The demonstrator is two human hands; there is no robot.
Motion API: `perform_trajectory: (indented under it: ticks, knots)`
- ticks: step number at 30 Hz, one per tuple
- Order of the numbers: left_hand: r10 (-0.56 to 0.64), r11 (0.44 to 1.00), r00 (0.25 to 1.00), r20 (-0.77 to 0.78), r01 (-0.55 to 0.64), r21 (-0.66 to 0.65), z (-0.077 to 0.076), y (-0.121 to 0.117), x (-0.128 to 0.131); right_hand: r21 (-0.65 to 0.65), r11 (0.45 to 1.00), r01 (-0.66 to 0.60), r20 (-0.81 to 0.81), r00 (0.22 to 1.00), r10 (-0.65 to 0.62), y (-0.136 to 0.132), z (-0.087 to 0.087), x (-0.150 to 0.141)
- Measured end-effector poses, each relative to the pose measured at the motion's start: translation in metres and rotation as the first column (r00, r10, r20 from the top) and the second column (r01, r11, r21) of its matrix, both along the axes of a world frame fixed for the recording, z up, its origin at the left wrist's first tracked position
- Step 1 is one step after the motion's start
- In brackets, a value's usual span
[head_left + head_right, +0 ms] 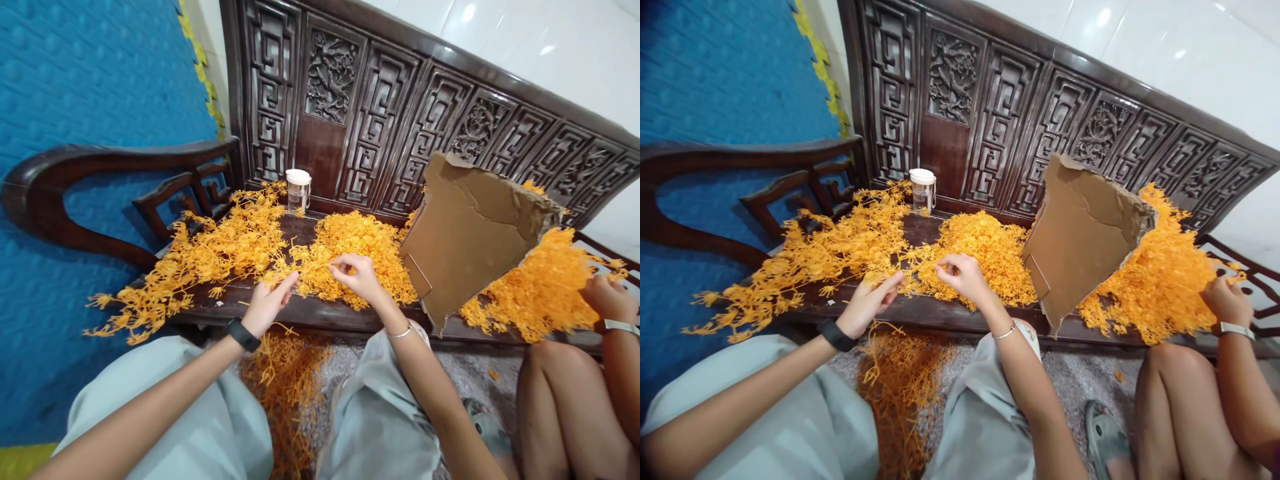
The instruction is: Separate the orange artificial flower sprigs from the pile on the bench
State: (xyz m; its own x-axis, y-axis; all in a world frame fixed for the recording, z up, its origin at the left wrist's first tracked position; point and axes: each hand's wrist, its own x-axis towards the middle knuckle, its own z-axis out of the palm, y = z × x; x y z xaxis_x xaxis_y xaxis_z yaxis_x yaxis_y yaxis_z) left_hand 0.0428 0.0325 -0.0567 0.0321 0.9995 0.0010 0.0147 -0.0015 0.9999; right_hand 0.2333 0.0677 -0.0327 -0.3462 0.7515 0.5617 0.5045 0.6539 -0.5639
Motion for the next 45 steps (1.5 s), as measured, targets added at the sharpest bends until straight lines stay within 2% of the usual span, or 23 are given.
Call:
perform_trajectory:
  ticks: [6,13,19,24,26,29,30,31,33,35,37,41,45]
  knots:
    - [0.025,0.999,1.000,-0.014,-0.025,0.035,-0.002,-0.005,0.009,0.037,0.983,0.179,-0.082,0.981,-0.176,-0.003,0.003,-0.006]
    - [-0.031,0.996,1.000,-0.002,0.031,0.090,-0.006,-0.012,0.021,0.191,0.910,0.369,-0.036,0.929,-0.369,0.006,0.004,-0.008]
    - [-0.118,0.991,0.988,0.095,0.112,0.069,0.003,-0.006,0.034,0.186,0.841,0.508,-0.152,0.860,-0.486,0.015,0.003,-0.010]
    - [-0.187,0.982,0.974,0.129,0.182,0.047,0.011,-0.003,0.044,0.180,0.806,0.563,-0.243,0.820,-0.518,0.023,0.008,-0.008]
    - [-0.199,0.980,0.972,0.128,0.195,0.043,0.010,-0.010,0.042,0.141,0.755,0.641,-0.342,0.747,-0.570,0.030,0.017,0.012]
    - [-0.191,0.981,0.979,0.077,0.187,0.049,0.003,-0.023,0.034,0.022,0.606,0.795,-0.564,0.510,-0.649,0.037,0.031,0.066]
    - [-0.172,0.982,0.985,-0.001,0.172,0.074,0.000,-0.026,0.031,0.024,0.595,0.803,-0.599,0.488,-0.635,0.038,0.033,0.085]
    - [-0.188,0.977,0.979,-0.074,0.194,0.090,-0.003,-0.026,0.028,0.047,0.613,0.788,-0.601,0.513,-0.613,0.038,0.032,0.102]
    - [-0.201,0.973,0.968,-0.153,0.215,0.080,-0.008,-0.023,0.026,0.073,0.686,0.724,-0.568,0.595,-0.568,0.037,0.026,0.125]
    - [-0.207,0.974,0.960,-0.187,0.220,0.053,-0.010,-0.015,0.026,0.038,0.773,0.633,-0.539,0.664,-0.518,0.037,0.016,0.130]
    - [-0.204,0.977,0.963,-0.177,0.211,0.025,-0.008,-0.008,0.027,-0.030,0.830,0.557,-0.527,0.697,-0.487,0.040,0.010,0.124]
    - [-0.207,0.978,0.975,-0.085,0.206,-0.019,0.001,-0.006,0.027,-0.089,0.873,0.479,-0.489,0.743,-0.457,0.051,0.010,0.101]
    - [-0.192,0.981,0.980,-0.058,0.192,-0.008,0.009,-0.010,0.027,-0.010,0.888,0.460,-0.410,0.808,-0.424,0.062,0.013,0.087]
